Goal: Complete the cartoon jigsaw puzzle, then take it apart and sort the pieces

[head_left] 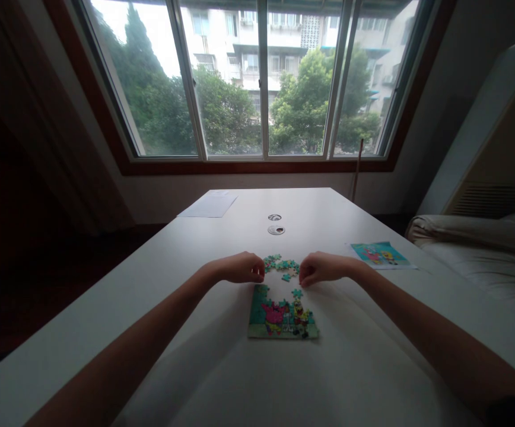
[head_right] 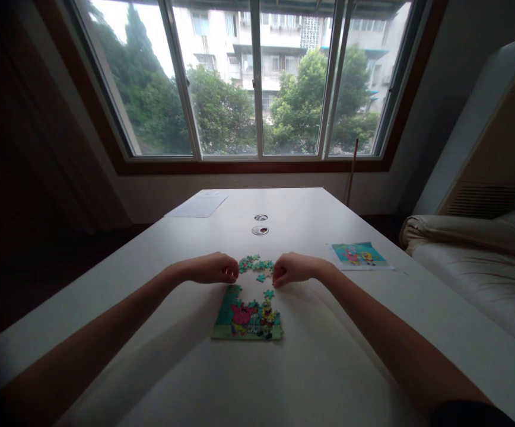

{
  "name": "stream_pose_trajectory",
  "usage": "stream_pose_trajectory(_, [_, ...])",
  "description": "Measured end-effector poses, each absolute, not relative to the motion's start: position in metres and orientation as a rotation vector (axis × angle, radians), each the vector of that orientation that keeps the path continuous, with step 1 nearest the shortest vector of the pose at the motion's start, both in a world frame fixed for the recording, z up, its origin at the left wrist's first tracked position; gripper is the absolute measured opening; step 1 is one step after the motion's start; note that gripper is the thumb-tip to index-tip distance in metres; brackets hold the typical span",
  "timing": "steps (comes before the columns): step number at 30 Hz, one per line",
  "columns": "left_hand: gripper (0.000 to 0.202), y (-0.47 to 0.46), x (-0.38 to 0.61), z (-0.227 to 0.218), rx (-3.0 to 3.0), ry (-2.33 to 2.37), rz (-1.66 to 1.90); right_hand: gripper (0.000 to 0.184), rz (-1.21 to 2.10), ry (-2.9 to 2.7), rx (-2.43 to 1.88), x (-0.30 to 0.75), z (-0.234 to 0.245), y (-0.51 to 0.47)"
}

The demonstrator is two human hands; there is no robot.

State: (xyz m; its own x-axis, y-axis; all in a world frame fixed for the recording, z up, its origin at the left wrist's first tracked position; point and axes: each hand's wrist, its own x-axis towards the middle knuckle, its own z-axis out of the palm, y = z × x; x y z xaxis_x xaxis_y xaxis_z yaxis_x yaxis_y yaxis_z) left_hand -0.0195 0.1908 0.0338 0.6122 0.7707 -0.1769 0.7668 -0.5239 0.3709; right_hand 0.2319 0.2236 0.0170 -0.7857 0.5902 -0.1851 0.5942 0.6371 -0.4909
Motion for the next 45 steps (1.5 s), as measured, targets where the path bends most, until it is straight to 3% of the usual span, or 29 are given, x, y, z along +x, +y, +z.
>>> stream_pose_trajectory(3, [0.019,0.18,-0.022,0.032,2.406,1.198,-0.021,0.02,-0.723,3.001,1.152,0.232,0.018,0.222])
stream_pose_trajectory(6, [0.038,0.169,-0.024,0.029,2.42,1.234,-0.041,0.018,-0.602,3.111,1.205,0.23,0.019,0.218])
stream_pose_trajectory(10, [0.049,0.164,-0.023,0.025,2.419,1.28,-0.053,0.016,-0.651,3.087,1.066,0.222,0.017,0.211])
stream_pose_trajectory(23, [0.038,0.162,-0.018,0.007,2.241,1.089,0.244,0.025,-0.971,3.088,1.057,0.188,0.009,0.185])
stream_pose_trajectory(27, [0.038,0.161,-0.018,0.004,2.228,1.069,0.319,0.016,-0.951,3.095,1.167,0.181,0.004,0.18])
stream_pose_trajectory(34, [0.038,0.163,-0.016,0.004,2.204,1.042,0.287,0.024,-0.948,3.023,1.139,0.183,0.007,0.184])
stream_pose_trajectory(45, [0.022,0.167,-0.013,0.012,2.254,1.101,0.141,0.015,-0.807,3.045,1.147,0.18,0.01,0.183])
